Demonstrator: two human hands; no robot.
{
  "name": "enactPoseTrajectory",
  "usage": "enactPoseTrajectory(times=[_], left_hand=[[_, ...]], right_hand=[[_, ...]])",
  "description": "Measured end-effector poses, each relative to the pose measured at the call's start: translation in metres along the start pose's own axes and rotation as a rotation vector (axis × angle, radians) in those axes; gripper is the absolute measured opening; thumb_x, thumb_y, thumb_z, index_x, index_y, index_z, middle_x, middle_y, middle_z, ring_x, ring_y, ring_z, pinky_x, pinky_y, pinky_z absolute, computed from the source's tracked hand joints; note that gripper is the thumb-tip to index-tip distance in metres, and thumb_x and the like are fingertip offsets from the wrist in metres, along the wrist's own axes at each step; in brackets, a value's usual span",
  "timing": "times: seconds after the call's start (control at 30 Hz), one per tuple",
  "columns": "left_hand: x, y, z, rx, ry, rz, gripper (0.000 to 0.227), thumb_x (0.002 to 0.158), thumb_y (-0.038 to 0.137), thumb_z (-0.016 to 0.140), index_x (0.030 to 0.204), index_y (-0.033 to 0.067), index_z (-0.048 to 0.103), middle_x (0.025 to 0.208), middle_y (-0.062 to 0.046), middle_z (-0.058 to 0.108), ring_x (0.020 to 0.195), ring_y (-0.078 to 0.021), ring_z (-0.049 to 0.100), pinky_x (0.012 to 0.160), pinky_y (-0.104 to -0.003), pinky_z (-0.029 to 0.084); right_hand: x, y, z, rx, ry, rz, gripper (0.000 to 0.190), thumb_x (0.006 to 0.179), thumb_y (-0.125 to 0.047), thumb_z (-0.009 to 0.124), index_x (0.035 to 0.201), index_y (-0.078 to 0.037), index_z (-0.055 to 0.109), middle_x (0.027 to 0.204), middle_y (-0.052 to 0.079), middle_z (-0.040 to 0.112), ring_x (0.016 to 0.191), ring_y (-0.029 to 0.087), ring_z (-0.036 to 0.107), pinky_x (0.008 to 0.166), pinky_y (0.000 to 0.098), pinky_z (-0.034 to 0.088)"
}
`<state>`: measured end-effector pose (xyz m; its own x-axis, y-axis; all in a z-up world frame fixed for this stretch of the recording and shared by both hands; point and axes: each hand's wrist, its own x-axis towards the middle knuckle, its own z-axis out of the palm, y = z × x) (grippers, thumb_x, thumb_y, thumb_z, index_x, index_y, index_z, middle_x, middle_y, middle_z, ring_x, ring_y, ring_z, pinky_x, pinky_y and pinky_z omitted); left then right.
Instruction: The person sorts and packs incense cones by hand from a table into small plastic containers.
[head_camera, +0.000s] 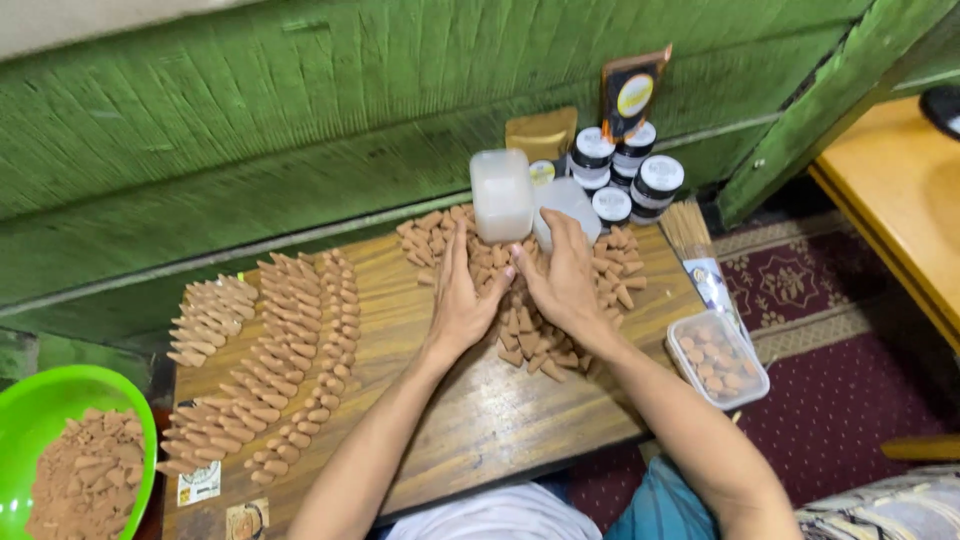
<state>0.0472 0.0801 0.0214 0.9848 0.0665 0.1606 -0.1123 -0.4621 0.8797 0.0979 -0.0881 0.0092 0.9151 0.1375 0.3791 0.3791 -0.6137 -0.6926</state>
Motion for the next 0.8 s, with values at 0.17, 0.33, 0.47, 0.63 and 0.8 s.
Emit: enactPoseTrajectory(times=[0.17, 0.33, 0.47, 0.63, 0.8], left_hand=[[0.021, 0.011, 0.003, -0.023, 0.018, -0.022, 0.09, 0.093, 0.039, 0.062, 0.164, 0.009, 0.016, 0.165, -0.026, 0.02, 0.154, -0.0416, 0.02, 0.126, -0.053, 0.019], [0.018, 0.009, 0.001, -0.04, 0.005, 0.001, 0.091, 0.087, 0.028, 0.063, 0.163, 0.0057, 0.018, 0.165, -0.026, 0.02, 0.153, -0.0421, 0.022, 0.125, -0.052, 0.022], [0.021, 0.007, 0.004, -0.032, 0.007, 0.005, 0.096, 0.082, 0.023, 0.067, 0.163, 0.0054, 0.017, 0.165, -0.025, 0.019, 0.153, -0.0413, 0.023, 0.125, -0.051, 0.023], [0.018, 0.02, 0.001, -0.048, 0.003, -0.009, 0.099, 0.08, 0.022, 0.067, 0.164, 0.006, 0.017, 0.165, -0.025, 0.021, 0.152, -0.0427, 0.023, 0.124, -0.053, 0.024], [0.019, 0.017, 0.0, -0.028, 0.005, 0.002, 0.105, 0.076, 0.021, 0.071, 0.164, 0.0099, 0.015, 0.164, -0.024, 0.024, 0.152, -0.0414, 0.026, 0.125, -0.052, 0.025]], right_hand=[[0.024, -0.023, 0.008, 0.19, -0.007, 0.144, 0.072, 0.094, -0.036, 0.068, 0.15, 0.0, 0.043, 0.144, 0.021, 0.045, 0.137, 0.04, 0.049, 0.114, 0.046, 0.043], [0.017, -0.037, 0.01, 0.277, 0.002, 0.143, 0.074, 0.094, -0.028, 0.069, 0.15, 0.009, 0.038, 0.144, 0.027, 0.041, 0.14, 0.044, 0.044, 0.115, 0.0423, 0.044], [0.016, -0.039, 0.012, 0.308, 0.019, 0.136, 0.082, 0.089, -0.025, 0.075, 0.152, 0.009, 0.035, 0.145, 0.028, 0.039, 0.141, 0.045, 0.042, 0.116, 0.0445, 0.043], [0.014, -0.043, 0.008, 0.297, 0.019, 0.135, 0.084, 0.087, -0.025, 0.076, 0.152, 0.009, 0.034, 0.145, 0.028, 0.039, 0.141, 0.045, 0.043, 0.117, 0.0459, 0.043], [0.014, -0.048, 0.003, 0.308, 0.03, 0.113, 0.086, 0.085, -0.028, 0.077, 0.153, 0.007, 0.036, 0.147, 0.027, 0.038, 0.14, 0.046, 0.042, 0.117, 0.0468, 0.042]])
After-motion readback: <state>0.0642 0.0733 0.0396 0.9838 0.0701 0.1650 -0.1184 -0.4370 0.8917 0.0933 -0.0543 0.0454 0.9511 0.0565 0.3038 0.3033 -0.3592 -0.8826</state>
